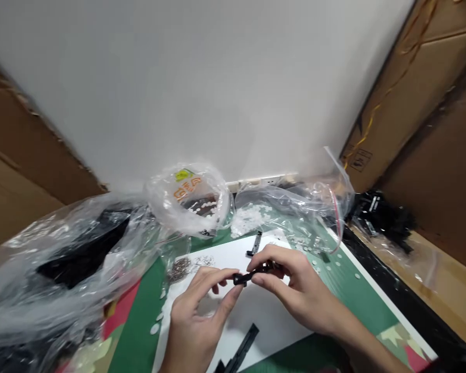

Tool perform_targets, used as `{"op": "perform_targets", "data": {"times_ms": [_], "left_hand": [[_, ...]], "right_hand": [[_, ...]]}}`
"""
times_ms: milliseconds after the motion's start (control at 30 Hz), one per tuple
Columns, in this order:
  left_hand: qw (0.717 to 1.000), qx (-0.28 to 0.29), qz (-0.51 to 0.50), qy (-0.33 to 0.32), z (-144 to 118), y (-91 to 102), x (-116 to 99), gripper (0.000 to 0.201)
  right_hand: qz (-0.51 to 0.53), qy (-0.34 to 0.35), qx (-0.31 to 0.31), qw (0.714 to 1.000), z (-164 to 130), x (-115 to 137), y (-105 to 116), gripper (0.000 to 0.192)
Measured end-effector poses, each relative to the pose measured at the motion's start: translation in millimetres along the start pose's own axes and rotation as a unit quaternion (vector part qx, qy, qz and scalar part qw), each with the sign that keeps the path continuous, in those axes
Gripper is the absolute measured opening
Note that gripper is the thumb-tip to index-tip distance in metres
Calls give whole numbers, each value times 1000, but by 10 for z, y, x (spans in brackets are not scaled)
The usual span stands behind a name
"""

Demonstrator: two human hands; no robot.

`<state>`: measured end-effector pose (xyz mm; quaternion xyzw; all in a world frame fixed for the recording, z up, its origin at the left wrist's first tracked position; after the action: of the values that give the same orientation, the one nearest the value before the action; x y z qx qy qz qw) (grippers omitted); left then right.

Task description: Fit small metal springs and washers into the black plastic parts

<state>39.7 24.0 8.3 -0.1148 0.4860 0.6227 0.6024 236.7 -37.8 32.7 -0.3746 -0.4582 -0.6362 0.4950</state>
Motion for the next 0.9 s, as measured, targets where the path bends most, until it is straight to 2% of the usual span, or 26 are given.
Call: {"op": "perform_targets", "data": {"times_ms": [67,133,200,233,267,300,333,367,467,567,633,733,867,900], "left_hand": [[1000,10,-12,-15,16,-18,4,10],[1000,14,-9,-18,34,-34,-3,8],[999,24,2,-22,49,-53,-19,10],[999,35,8,-27,54,-67,-27,11],[998,50,14,-35,53,-84,-35,13],[997,64,21,-46,48,-102,-42,15],[995,79,29,-61,38,-120,-50,17],[992,91,39,-77,23,-136,-58,20],[983,122,69,-115,-29,-175,-83,24],[974,172,92,-113,-71,-218,-100,22],[968,205,103,-99,-86,-248,-106,19],[968,212,113,-71,-75,-261,-96,18],[976,185,115,-24,-31,-218,-54,15],[976,186,113,-15,-25,-208,-48,13]], "right_hand": [[-21,10,-18,1000,-66,43,127,7],[-60,31,-64,996,-173,71,339,7],[-131,71,-182,972,-309,103,664,8],[-184,91,-264,943,-387,121,858,9],[-253,100,-357,894,-473,135,1065,11],[-319,88,-444,833,-553,135,1273,16],[-371,63,-500,780,-608,117,1473,24],[-411,30,-519,749,-624,79,1665,32],[-472,-98,-504,717,-569,-110,2211,45],[-482,-165,-463,726,-457,-289,2577,47],[-491,-181,-429,736,-385,-364,2676,44],[-491,-162,-421,745,-353,-357,2632,40],[-461,-103,-470,746,-422,-134,2268,37],[-450,-80,-466,758,-424,-64,2124,36]]}}
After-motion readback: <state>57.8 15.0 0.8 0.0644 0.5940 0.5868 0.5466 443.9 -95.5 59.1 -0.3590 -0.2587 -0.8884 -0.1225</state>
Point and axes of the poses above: each hand's wrist, its own z-axis towards the middle knuckle, its own y-axis out of the back of the hand, x = y × z, the point moved 4 cm from there along z, towards the middle knuckle
